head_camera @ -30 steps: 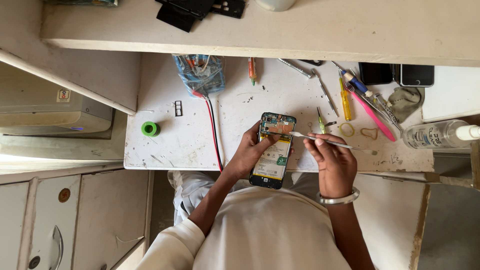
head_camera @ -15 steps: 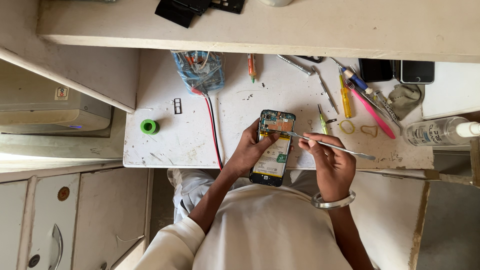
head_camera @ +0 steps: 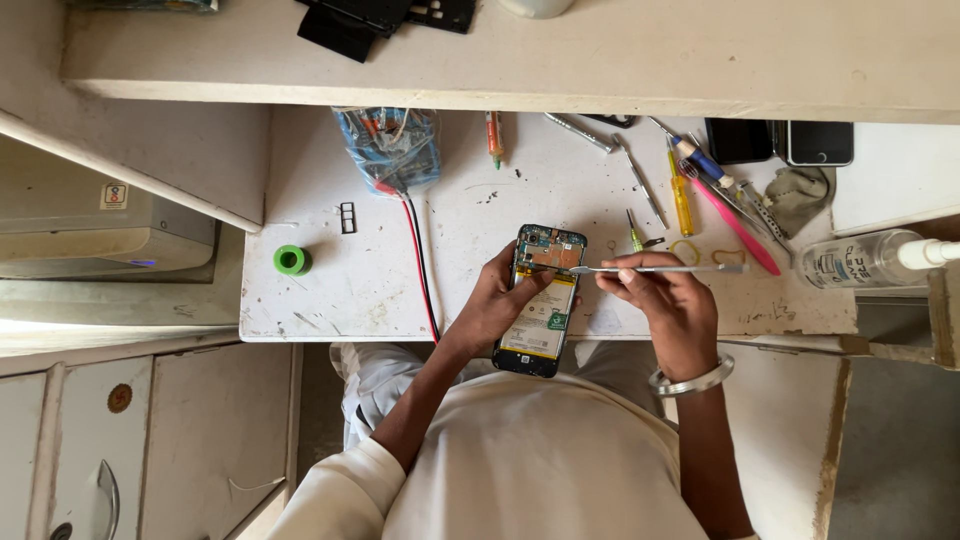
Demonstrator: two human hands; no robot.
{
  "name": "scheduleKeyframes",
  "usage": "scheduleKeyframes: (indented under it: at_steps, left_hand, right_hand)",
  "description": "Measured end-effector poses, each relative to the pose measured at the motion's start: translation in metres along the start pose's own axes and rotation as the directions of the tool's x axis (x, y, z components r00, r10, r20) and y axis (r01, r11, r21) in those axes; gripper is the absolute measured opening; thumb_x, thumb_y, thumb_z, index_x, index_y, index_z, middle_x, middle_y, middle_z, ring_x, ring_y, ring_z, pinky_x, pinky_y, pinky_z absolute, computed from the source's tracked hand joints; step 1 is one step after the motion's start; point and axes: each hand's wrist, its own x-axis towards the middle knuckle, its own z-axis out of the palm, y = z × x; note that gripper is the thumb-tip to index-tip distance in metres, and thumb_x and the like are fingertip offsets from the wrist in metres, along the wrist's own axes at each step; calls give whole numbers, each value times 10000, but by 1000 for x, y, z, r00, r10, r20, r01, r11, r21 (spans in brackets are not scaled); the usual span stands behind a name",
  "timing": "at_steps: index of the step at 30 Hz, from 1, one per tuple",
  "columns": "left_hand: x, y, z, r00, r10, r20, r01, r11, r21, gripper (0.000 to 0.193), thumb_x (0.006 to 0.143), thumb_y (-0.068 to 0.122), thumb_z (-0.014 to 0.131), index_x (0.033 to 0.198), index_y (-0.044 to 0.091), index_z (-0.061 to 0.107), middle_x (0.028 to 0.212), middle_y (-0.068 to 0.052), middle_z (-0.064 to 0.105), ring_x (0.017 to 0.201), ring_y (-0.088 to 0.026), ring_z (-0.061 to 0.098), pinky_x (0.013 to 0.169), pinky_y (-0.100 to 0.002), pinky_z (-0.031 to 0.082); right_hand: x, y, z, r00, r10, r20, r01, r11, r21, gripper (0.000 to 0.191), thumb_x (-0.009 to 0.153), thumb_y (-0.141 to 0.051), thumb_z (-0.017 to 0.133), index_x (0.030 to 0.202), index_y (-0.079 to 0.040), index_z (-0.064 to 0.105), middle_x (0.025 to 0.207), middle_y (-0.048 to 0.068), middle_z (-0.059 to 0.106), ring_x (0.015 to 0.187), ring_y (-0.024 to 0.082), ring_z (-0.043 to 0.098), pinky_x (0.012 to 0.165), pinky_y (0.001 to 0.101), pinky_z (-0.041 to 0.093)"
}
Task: The person pries open the back of a smartphone at a repair workbench, removes the back cover, and works on the internal components. They use a small pry tool and tweezers on the phone, set the cover aside, and later use a metal spatula-like tool on the exposed internals while holding the phone.
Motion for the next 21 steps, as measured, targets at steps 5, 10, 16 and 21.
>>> scheduleKeyframes:
  at_steps: [5,10,16,21]
  left_hand:
    - [1,-6,-3,1000,5,-26,-5,1000,17,367,1019,101,586,1337,-48,479,1064,-169,729,885,-224,765,737,-343,644]
    - [-1,-7,-4,999,52,8,-52,995,81,350,1036,99,590,1347,-32,496,1117,-146,714,932,-197,743,768,-328,636]
    - [-6,-1,-1,1000,8,11,-9,1000,13,353,1020,95,582,1338,-30,492,1093,-142,721,907,-207,759,743,-328,637]
    - [-7,3,-2,1000,13,2,-13,1000,4,366,1039,167,545,1354,-13,507,1073,-170,726,909,-215,757,749,-335,633]
  right_hand:
    - [15,9,-11,993,80,83,-93,982,165,124,1022,1,591,1123,61,630,1115,177,693,1081,266,708,1015,458,575]
    - [22,15,-21,979,129,158,-165,956,244,137,1009,15,596,1134,58,631,1109,184,698,1097,278,697,1036,471,584]
    - [20,20,-19,972,189,137,-225,914,337,132,1002,1,611,1116,59,645,1105,182,702,1094,292,702,1035,452,576]
    - [21,23,-12,963,250,96,-265,838,476,126,990,-36,652,1101,18,677,1120,181,713,1062,274,697,967,363,560]
